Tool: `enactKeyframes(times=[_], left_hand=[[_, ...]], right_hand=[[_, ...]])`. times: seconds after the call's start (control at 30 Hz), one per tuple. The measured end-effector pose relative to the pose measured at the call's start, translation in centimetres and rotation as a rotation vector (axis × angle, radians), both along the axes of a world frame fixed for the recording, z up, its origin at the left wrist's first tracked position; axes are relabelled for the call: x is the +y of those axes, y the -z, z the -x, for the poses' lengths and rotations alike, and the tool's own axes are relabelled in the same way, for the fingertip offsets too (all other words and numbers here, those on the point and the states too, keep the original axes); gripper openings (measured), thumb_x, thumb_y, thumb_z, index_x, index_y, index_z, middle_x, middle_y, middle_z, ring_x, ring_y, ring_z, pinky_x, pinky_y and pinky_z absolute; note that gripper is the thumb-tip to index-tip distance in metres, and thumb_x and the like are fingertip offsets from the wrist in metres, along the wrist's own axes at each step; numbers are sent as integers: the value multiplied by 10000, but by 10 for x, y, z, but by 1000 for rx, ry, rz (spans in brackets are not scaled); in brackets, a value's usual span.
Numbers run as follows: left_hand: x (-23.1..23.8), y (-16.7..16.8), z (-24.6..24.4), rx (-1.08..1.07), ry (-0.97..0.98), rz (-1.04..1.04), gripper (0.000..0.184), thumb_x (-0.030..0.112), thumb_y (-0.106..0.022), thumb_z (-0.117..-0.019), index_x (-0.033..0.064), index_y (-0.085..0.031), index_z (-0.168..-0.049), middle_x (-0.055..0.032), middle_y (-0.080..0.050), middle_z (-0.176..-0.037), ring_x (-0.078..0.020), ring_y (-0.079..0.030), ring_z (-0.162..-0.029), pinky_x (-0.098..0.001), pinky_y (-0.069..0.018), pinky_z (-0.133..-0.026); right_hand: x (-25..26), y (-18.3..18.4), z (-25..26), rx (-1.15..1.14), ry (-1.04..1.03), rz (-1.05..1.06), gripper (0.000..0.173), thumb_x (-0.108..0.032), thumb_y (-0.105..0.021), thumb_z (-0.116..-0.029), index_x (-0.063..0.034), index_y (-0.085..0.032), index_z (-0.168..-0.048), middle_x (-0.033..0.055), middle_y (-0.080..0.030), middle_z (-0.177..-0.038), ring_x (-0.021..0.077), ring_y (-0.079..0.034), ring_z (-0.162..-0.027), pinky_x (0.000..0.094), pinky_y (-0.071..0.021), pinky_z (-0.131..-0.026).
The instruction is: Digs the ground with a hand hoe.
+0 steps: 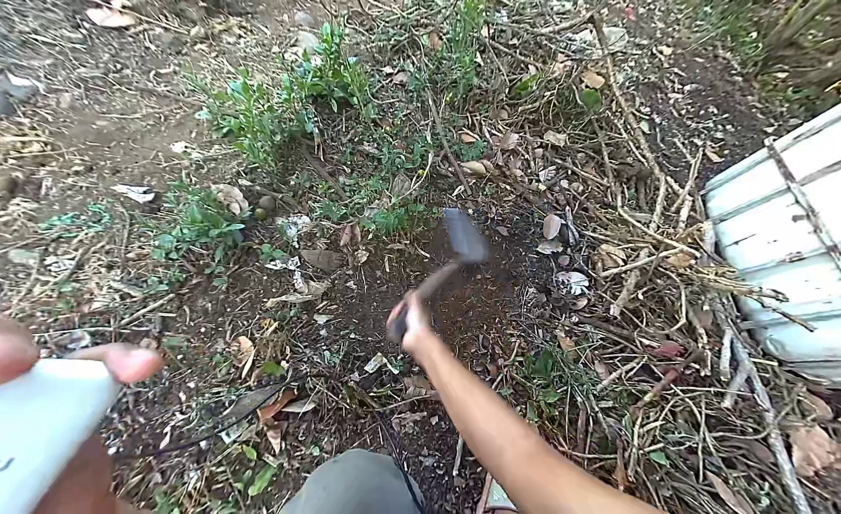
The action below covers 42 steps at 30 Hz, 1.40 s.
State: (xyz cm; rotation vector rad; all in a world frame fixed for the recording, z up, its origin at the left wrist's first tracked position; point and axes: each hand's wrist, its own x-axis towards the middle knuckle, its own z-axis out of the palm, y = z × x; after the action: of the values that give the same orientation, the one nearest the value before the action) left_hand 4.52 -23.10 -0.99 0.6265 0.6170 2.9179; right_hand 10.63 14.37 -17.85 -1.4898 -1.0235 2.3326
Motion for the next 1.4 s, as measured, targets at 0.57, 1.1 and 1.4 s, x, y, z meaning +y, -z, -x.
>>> enactKeyframes(times=[0.57, 1.1, 1.4], left_hand=[[-12, 7, 2, 53, -61, 76, 670, 523, -544, -868, -60, -555, -1198, -265, -594, -1228, -444, -581, -1161, -682, -444, -1011], [-15, -1, -2, -26, -157, 25, 647, 547, -455, -908, -23, -540, -1203, -230, -600, -1228, -398, -591, -1146, -650, -465, -989], [8, -6, 6, -26, -80, -21, 738, 619, -529, -867, -5, -530, -1260, -215, -583, -1282, -403, -578, -1191, -681, -453, -999]], right_hand=[[-4, 6, -3, 57, -18, -4, 322, -381, -420, -1083, -81, -505, -1003, 13, -522, -628, 131, -547, -511, 310, -523, -502], [36, -32, 5, 133, 237, -84, 439, -512, -397, -1081, -125, -518, -913, 4, -519, -653, 144, -546, -537, 333, -529, -536], [-17, -21, -137, -319, -704, -23, 296, -323, -553, -1081, -39, -551, -1164, 31, -576, -678, 139, -568, -496, 305, -539, -491]])
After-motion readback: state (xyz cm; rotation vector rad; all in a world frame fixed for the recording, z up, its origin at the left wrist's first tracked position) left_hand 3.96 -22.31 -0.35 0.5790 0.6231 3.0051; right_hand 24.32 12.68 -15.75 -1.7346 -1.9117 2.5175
